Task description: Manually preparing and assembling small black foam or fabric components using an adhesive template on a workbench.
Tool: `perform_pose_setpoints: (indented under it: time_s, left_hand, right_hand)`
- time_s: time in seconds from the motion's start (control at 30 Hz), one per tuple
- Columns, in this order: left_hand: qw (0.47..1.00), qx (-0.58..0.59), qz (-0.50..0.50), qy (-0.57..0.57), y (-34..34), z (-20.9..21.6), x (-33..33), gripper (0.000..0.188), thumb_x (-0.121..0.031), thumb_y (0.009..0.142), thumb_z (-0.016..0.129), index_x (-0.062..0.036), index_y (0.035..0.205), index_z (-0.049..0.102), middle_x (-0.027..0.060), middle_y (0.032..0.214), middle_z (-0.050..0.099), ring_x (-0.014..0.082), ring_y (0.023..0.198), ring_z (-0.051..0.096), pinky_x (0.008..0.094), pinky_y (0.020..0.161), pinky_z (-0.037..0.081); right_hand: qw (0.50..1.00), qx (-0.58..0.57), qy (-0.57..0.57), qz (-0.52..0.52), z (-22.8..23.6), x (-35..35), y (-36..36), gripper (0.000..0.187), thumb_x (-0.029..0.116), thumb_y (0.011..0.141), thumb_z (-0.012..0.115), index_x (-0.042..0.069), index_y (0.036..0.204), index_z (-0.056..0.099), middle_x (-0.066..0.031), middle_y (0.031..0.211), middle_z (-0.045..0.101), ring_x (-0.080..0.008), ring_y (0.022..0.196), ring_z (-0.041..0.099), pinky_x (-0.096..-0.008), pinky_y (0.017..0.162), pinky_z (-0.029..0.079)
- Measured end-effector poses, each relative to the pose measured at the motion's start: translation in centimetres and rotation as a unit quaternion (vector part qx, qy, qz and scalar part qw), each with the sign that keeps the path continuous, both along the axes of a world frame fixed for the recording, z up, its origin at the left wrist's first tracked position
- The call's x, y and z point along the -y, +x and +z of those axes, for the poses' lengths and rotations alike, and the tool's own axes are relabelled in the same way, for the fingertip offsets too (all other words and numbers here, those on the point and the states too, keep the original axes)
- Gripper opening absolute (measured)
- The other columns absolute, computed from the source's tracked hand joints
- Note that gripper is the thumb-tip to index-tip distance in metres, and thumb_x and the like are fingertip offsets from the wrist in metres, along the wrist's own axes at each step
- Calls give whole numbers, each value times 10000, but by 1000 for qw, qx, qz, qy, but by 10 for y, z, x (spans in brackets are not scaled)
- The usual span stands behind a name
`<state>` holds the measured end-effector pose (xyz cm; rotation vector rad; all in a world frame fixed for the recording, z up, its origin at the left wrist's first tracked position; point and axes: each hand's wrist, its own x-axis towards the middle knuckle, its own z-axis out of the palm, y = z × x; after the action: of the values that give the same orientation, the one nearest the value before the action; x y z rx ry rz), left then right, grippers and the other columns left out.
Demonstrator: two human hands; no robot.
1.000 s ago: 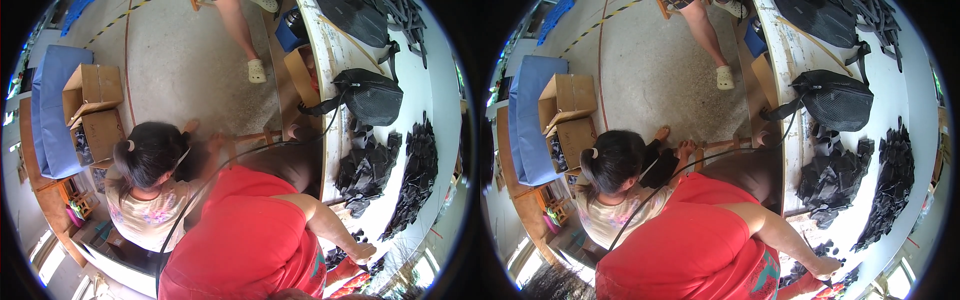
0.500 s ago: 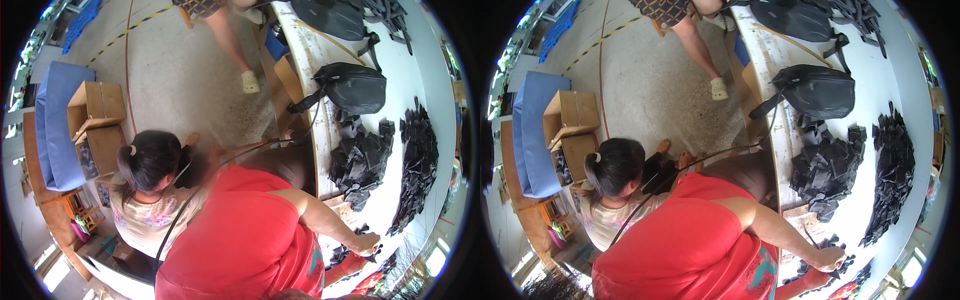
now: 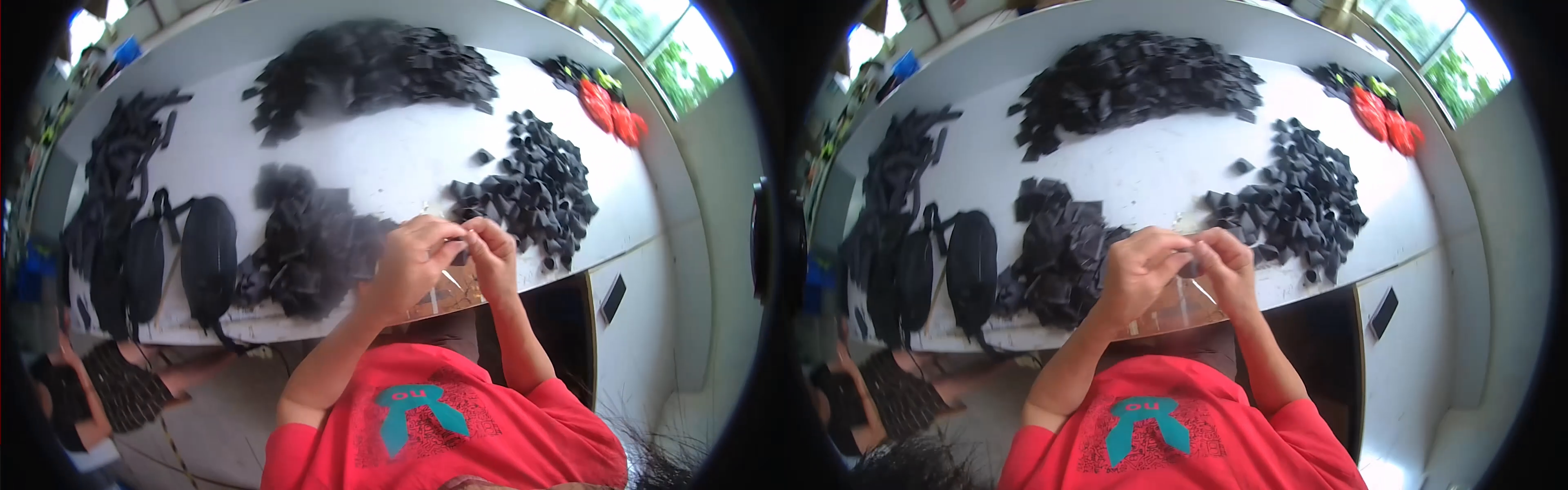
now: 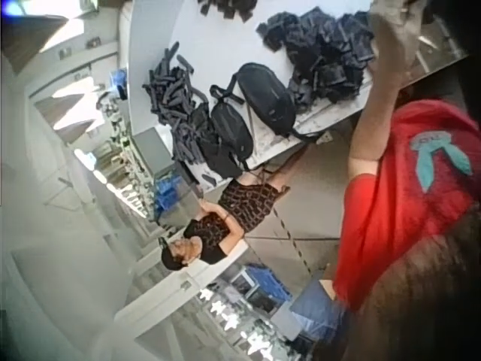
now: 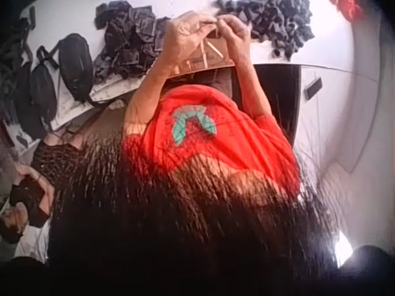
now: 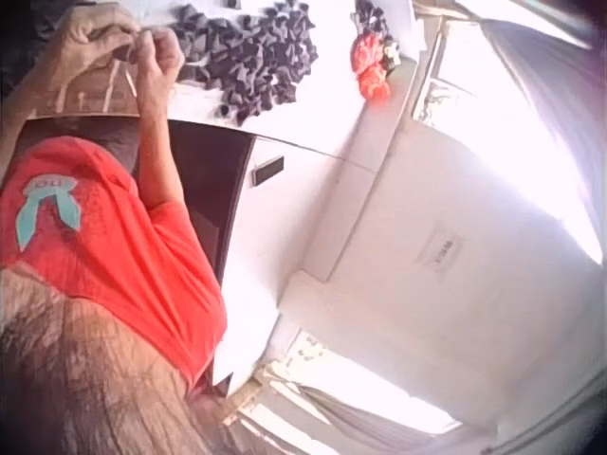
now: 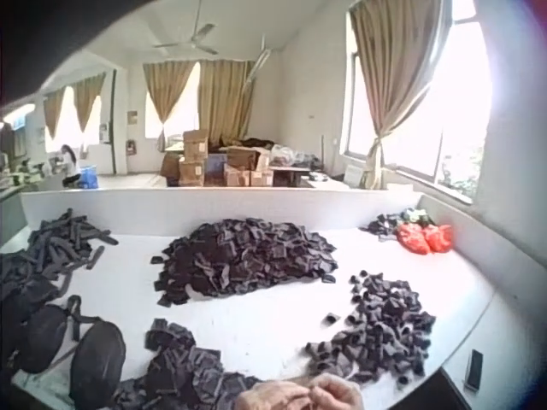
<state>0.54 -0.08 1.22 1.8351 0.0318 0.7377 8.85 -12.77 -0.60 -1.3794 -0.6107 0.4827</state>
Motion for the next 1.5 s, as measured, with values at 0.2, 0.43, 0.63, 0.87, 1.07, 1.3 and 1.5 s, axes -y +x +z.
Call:
perform_pose_setpoints:
  time_s: [0.2, 0.43, 0.63, 0.87, 1.07, 1.3, 1.5]
  left_hand:
    - [995, -20, -7, -93, -6, -5, 6, 118, -13, 746, 628, -16, 863, 620, 72, 811, 622, 148, 733, 580, 256, 668, 460]
    - [937, 46, 9, -345, -13, -16, 1, 82, -32, 816, 567, 14, 883, 583, 144, 888, 596, 189, 812, 569, 293, 783, 450]
    - [928, 64, 1, -367, -23, -37, 2, 85, -34, 826, 555, 12, 894, 577, 140, 904, 591, 173, 824, 559, 281, 783, 452]
    - [971, 4, 5, -239, -13, -12, 6, 104, -2, 790, 587, 26, 890, 586, 107, 895, 595, 152, 815, 549, 249, 768, 426]
    - [992, -44, -23, -114, -7, -11, -7, 81, -3, 795, 589, 26, 870, 593, 64, 837, 602, 99, 762, 540, 216, 699, 433]
    - [954, -216, 195, 69, 23, -116, -28, 203, -76, 726, 639, 15, 898, 580, 137, 749, 590, 155, 556, 557, 266, 559, 456]
    - [851, -380, 239, 273, 43, -130, -20, 195, -176, 732, 615, 1, 773, 544, 183, 788, 568, 354, 698, 586, 399, 616, 483]
  right_hand:
    - [957, 287, -43, -13, 11, 15, -10, 326, 199, 716, 690, 0, 945, 571, -76, 782, 523, -158, 641, 533, -250, 553, 432]
    - [935, 345, -61, -58, 17, 1, -10, 282, 94, 635, 710, 27, 878, 582, -84, 737, 534, -215, 614, 552, -291, 517, 451]
    - [906, 421, -45, -31, 0, 0, -1, 205, 10, 666, 658, 8, 862, 598, -91, 698, 519, -229, 594, 507, -317, 489, 405]
    - [893, 441, -66, -53, 2, 3, -5, 213, -9, 658, 649, 10, 862, 591, -94, 695, 512, -248, 600, 512, -322, 507, 407]
    - [899, 428, -93, -31, 20, 3, 2, 125, 60, 674, 664, 32, 768, 586, -63, 663, 507, -227, 562, 521, -326, 474, 418]
    - [924, 208, -257, -192, -24, 32, 86, 185, 141, 821, 573, -29, 751, 574, -50, 576, 501, -118, 541, 494, -252, 499, 383]
    - [856, 305, -347, -231, -78, 60, 61, 222, 149, 787, 606, -20, 926, 566, -137, 743, 569, -252, 642, 561, -318, 600, 442]
